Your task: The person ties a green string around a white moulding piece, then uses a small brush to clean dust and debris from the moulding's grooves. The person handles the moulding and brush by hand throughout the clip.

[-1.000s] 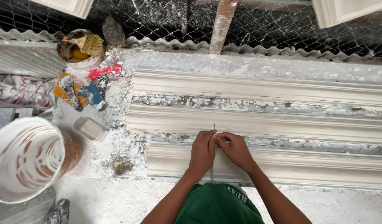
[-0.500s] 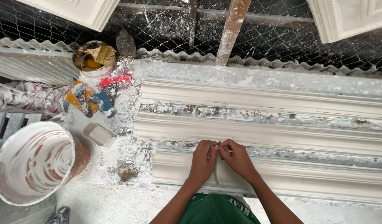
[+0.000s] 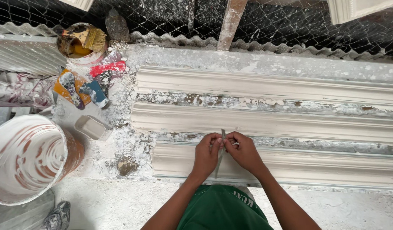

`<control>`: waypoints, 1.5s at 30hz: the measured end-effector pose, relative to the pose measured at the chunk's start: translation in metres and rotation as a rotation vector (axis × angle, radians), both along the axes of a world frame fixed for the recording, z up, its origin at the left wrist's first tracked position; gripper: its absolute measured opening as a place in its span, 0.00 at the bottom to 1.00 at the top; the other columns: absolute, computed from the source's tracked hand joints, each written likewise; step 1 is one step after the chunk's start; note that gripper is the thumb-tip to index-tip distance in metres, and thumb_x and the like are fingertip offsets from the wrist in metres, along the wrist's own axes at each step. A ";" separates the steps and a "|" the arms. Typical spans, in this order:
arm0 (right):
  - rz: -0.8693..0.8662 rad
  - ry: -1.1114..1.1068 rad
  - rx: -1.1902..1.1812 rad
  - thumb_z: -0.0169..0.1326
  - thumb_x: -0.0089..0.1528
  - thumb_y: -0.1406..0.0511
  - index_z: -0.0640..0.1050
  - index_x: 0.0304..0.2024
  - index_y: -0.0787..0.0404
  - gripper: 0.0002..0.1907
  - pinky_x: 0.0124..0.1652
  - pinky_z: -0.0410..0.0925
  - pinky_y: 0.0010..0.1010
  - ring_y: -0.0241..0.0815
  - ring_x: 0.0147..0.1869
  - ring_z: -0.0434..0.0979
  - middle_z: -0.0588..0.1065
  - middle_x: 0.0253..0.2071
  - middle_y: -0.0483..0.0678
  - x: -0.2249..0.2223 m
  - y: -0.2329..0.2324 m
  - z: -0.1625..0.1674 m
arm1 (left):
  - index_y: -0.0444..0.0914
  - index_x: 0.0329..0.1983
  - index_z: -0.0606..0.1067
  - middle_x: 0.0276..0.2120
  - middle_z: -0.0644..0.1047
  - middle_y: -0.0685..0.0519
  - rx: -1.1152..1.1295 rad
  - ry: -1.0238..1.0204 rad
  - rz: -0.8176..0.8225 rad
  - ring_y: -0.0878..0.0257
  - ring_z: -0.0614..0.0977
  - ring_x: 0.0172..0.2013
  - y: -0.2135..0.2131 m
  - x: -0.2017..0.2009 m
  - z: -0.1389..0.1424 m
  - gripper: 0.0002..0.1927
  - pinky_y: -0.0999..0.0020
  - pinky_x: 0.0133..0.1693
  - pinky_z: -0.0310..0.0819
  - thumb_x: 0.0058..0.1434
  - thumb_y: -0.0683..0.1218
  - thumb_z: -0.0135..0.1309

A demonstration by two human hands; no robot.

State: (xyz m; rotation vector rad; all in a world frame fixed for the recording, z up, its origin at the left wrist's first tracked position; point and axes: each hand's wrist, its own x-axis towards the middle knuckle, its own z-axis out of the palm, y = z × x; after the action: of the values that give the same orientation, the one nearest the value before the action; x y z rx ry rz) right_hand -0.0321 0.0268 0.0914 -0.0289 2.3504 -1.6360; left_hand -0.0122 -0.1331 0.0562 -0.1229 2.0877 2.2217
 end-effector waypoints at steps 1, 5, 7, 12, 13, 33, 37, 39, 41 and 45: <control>0.001 -0.008 0.044 0.56 0.64 0.65 0.80 0.42 0.66 0.09 0.34 0.72 0.24 0.31 0.33 0.79 0.81 0.31 0.46 0.000 0.000 0.002 | 0.31 0.50 0.74 0.37 0.81 0.50 0.030 0.001 -0.009 0.69 0.83 0.37 0.002 0.002 0.001 0.11 0.75 0.39 0.80 0.70 0.43 0.53; 0.023 -0.020 0.133 0.58 0.65 0.64 0.80 0.41 0.65 0.09 0.33 0.70 0.25 0.32 0.31 0.76 0.80 0.30 0.45 0.001 0.005 0.005 | 0.30 0.49 0.75 0.37 0.80 0.48 0.061 0.037 -0.038 0.68 0.81 0.37 0.005 0.002 0.005 0.11 0.73 0.37 0.79 0.70 0.44 0.54; 0.030 -0.042 0.090 0.58 0.65 0.64 0.80 0.40 0.65 0.09 0.34 0.71 0.25 0.32 0.32 0.76 0.79 0.30 0.45 0.002 0.008 0.004 | 0.31 0.48 0.76 0.37 0.81 0.48 -0.020 0.036 -0.055 0.66 0.81 0.36 0.005 -0.001 0.008 0.11 0.72 0.36 0.78 0.70 0.45 0.53; 0.024 -0.134 -0.039 0.56 0.65 0.65 0.76 0.38 0.66 0.08 0.36 0.73 0.24 0.31 0.35 0.78 0.79 0.32 0.44 -0.001 0.020 -0.001 | 0.32 0.46 0.76 0.39 0.79 0.48 -0.099 0.026 -0.133 0.66 0.82 0.36 0.003 -0.008 0.015 0.12 0.71 0.34 0.78 0.71 0.46 0.51; 0.043 -0.119 -0.034 0.56 0.65 0.65 0.76 0.38 0.65 0.08 0.36 0.74 0.24 0.30 0.35 0.79 0.79 0.32 0.44 -0.001 0.023 -0.002 | 0.32 0.47 0.76 0.39 0.80 0.48 -0.104 0.020 -0.147 0.66 0.81 0.36 0.002 -0.008 0.016 0.11 0.71 0.35 0.78 0.71 0.46 0.52; 0.092 -0.207 -0.252 0.54 0.66 0.68 0.74 0.43 0.63 0.06 0.37 0.73 0.23 0.29 0.36 0.76 0.76 0.35 0.42 0.006 0.039 -0.023 | 0.33 0.50 0.72 0.36 0.80 0.49 -0.015 -0.039 -0.225 0.64 0.83 0.36 0.012 -0.004 0.000 0.09 0.70 0.40 0.78 0.72 0.43 0.47; 0.052 -0.169 -0.253 0.53 0.66 0.67 0.73 0.48 0.62 0.09 0.35 0.72 0.24 0.29 0.34 0.73 0.75 0.36 0.43 0.004 0.034 -0.020 | 0.31 0.51 0.71 0.35 0.78 0.46 -0.080 0.023 -0.187 0.63 0.79 0.36 0.013 -0.003 0.000 0.09 0.68 0.40 0.76 0.73 0.42 0.49; 0.027 -0.182 -0.238 0.53 0.66 0.65 0.73 0.48 0.61 0.09 0.34 0.72 0.24 0.28 0.34 0.74 0.77 0.36 0.42 0.002 0.031 -0.016 | 0.31 0.52 0.70 0.39 0.79 0.48 -0.058 0.124 -0.159 0.65 0.82 0.40 0.013 -0.002 0.002 0.11 0.70 0.42 0.77 0.71 0.42 0.49; 0.023 -0.182 -0.150 0.54 0.67 0.65 0.76 0.44 0.64 0.08 0.34 0.72 0.24 0.30 0.33 0.75 0.77 0.34 0.44 -0.001 0.030 -0.010 | 0.31 0.51 0.72 0.38 0.80 0.49 -0.114 0.067 -0.176 0.66 0.82 0.38 0.012 -0.002 0.003 0.10 0.71 0.40 0.77 0.71 0.42 0.50; 0.057 -0.170 -0.092 0.52 0.68 0.64 0.78 0.44 0.62 0.08 0.35 0.71 0.24 0.31 0.33 0.74 0.76 0.32 0.43 -0.003 0.032 -0.005 | 0.31 0.50 0.75 0.37 0.81 0.50 0.067 -0.061 -0.167 0.69 0.80 0.36 0.010 -0.005 0.000 0.10 0.73 0.39 0.76 0.72 0.43 0.51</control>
State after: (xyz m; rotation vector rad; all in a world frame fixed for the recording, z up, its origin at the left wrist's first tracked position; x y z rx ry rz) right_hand -0.0349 0.0588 0.0868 0.0232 2.1287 -1.6495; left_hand -0.0171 -0.1227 0.0566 -0.0106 1.9141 2.1583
